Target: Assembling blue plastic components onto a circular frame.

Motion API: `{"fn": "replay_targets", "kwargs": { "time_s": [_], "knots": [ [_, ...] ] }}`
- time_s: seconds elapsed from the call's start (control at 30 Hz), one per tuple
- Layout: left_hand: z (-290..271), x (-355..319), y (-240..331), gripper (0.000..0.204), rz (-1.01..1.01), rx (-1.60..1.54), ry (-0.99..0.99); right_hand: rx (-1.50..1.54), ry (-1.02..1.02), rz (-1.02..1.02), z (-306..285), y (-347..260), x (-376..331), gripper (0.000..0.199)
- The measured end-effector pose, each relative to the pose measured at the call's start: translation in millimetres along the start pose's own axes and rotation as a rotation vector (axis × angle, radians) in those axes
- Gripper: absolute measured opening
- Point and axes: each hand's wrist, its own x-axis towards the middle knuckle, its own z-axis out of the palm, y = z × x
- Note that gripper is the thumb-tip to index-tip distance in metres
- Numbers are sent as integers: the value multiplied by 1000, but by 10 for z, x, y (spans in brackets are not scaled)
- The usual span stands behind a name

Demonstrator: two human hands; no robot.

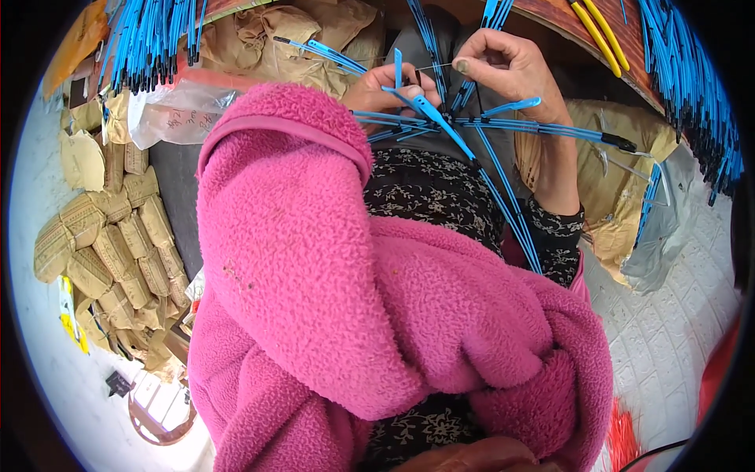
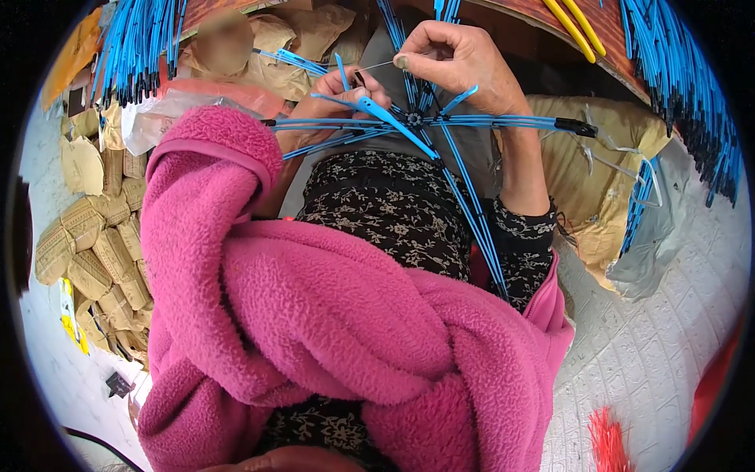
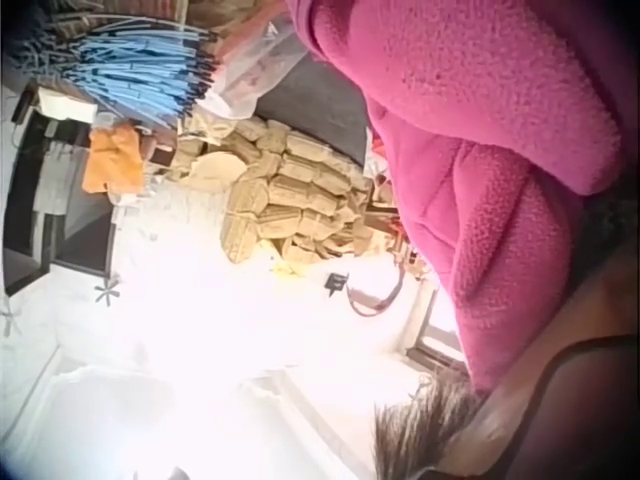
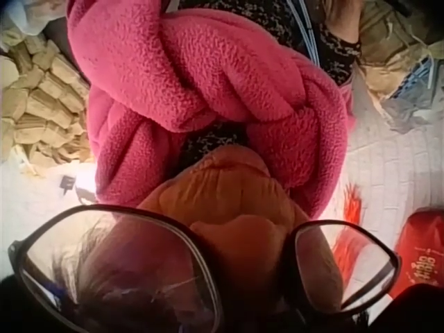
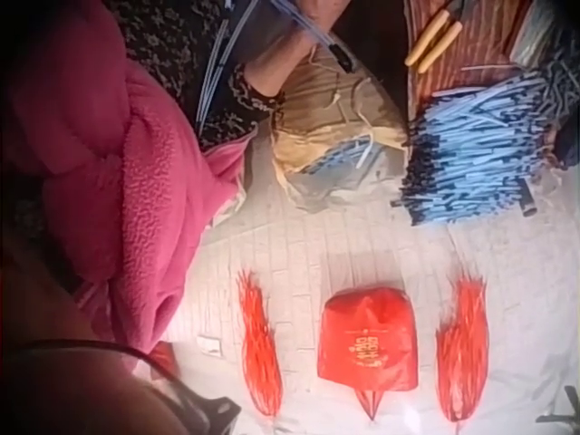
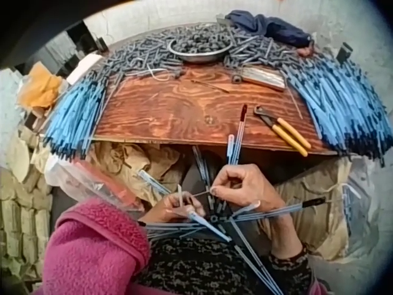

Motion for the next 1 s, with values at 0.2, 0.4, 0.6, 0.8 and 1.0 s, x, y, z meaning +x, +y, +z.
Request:
{"fn": "replay_targets", "kwargs": {
  "time_s": [0.2, 0.4, 0.6, 0.8, 1.0],
  "knots": [
    [55, -45, -9, 20, -10, 21, 95, -74, 56, -45, 9, -24, -9, 13],
    [72, -28, 23, 21, -27, 9, 147, -111, 19, -15, -18, 11, -20, 10],
    [67, -15, 1, 23, 9, 2, 132, -98, 30, -8, -38, 34, -12, 11],
    [107, -7, 15, 20, 33, 9, 134, -100, 39, -14, -43, 44, -4, 11],
    [105, 0, -8, 16, 47, -41, 134, -113, 40, -32, -58, 44, -2, 11]
  ]
}}
